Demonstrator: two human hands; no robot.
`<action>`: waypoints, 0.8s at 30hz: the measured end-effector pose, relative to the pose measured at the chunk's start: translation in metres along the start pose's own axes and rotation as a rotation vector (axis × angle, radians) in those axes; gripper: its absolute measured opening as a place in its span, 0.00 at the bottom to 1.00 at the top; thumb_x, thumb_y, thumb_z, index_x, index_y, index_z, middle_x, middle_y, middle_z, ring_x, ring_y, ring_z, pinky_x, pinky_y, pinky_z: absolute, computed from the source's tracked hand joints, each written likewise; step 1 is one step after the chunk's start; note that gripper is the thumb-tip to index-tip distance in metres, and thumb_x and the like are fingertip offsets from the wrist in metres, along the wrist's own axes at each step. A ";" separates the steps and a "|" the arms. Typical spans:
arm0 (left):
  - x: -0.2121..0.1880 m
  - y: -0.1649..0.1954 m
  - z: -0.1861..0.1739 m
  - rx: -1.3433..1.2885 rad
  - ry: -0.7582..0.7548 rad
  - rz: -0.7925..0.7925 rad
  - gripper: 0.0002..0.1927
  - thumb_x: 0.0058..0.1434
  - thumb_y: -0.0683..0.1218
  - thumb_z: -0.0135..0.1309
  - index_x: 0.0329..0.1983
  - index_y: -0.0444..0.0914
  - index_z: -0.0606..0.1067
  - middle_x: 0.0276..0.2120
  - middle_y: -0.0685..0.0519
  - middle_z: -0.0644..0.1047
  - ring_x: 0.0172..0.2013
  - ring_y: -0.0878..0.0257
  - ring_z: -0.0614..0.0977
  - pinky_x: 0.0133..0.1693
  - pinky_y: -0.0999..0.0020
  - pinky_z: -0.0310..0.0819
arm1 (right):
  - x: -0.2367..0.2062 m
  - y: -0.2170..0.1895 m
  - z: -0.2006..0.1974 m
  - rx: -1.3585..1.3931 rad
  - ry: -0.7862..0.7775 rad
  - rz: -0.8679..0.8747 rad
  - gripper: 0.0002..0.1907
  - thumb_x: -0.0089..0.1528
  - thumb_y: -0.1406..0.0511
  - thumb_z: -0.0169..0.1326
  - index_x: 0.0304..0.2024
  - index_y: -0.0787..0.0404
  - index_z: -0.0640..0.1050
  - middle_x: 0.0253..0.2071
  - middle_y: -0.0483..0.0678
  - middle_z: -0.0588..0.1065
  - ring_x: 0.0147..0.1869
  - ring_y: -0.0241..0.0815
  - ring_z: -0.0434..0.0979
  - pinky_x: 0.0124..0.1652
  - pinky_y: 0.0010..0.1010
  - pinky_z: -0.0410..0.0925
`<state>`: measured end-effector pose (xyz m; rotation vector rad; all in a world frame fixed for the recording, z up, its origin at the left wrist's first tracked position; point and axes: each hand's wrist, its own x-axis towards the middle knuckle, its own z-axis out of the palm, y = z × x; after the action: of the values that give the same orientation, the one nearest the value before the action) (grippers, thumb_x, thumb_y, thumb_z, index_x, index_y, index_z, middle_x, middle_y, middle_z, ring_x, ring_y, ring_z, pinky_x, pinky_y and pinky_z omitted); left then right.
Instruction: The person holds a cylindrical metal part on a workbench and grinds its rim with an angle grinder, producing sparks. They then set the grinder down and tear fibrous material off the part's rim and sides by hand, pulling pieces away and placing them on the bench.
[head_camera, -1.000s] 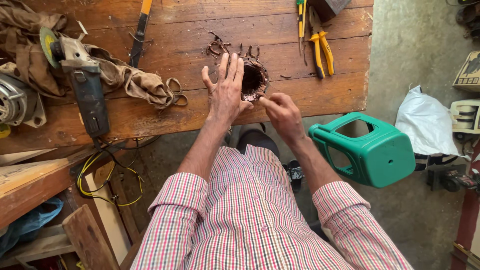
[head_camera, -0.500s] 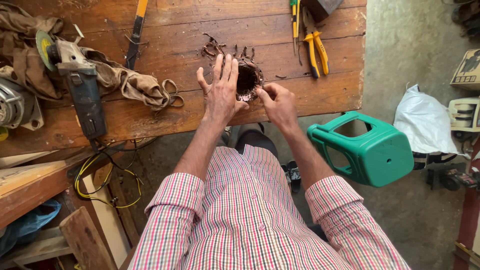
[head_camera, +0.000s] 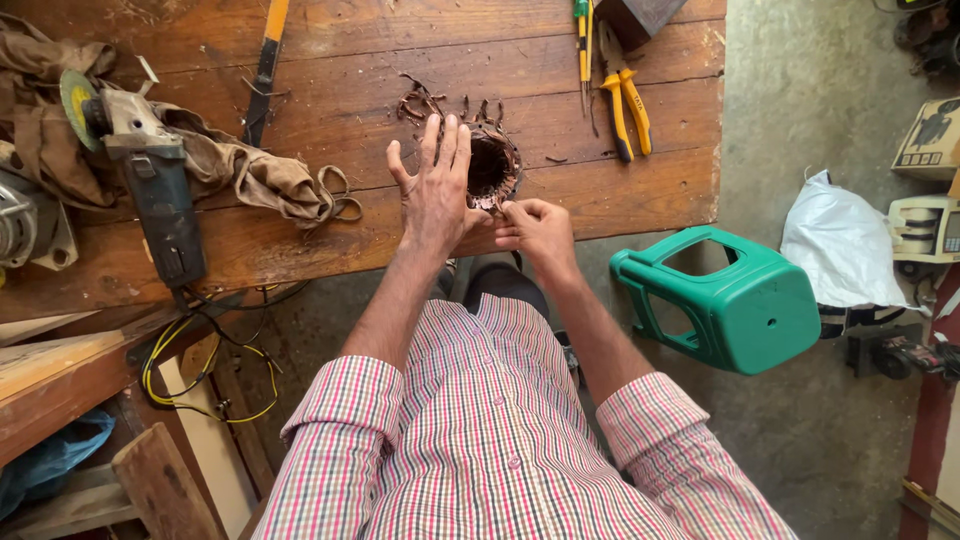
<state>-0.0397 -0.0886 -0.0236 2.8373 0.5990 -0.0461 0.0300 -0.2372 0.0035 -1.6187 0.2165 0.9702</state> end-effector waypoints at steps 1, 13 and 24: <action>0.000 0.000 0.000 -0.003 -0.003 -0.002 0.69 0.31 0.71 0.72 0.75 0.38 0.60 0.74 0.49 0.59 0.74 0.54 0.53 0.66 0.29 0.37 | 0.002 -0.003 -0.002 -0.039 -0.019 0.009 0.13 0.66 0.63 0.56 0.37 0.71 0.79 0.31 0.52 0.80 0.31 0.38 0.82 0.32 0.28 0.78; 0.002 0.003 0.007 0.032 0.018 -0.011 0.69 0.32 0.69 0.74 0.75 0.37 0.61 0.74 0.48 0.61 0.74 0.54 0.52 0.66 0.27 0.34 | 0.014 -0.013 -0.008 -0.297 -0.216 0.053 0.18 0.69 0.59 0.56 0.32 0.67 0.79 0.24 0.46 0.76 0.23 0.32 0.72 0.23 0.24 0.66; 0.008 0.015 -0.012 0.165 -0.081 -0.066 0.66 0.36 0.69 0.72 0.74 0.37 0.60 0.71 0.46 0.66 0.74 0.55 0.56 0.64 0.22 0.26 | 0.012 -0.012 -0.001 -0.753 0.010 -0.287 0.17 0.62 0.57 0.55 0.29 0.63 0.83 0.18 0.47 0.75 0.22 0.33 0.71 0.26 0.32 0.65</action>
<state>-0.0265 -0.0958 -0.0087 2.9556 0.7005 -0.2304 0.0455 -0.2304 0.0034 -2.2542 -0.4194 0.8630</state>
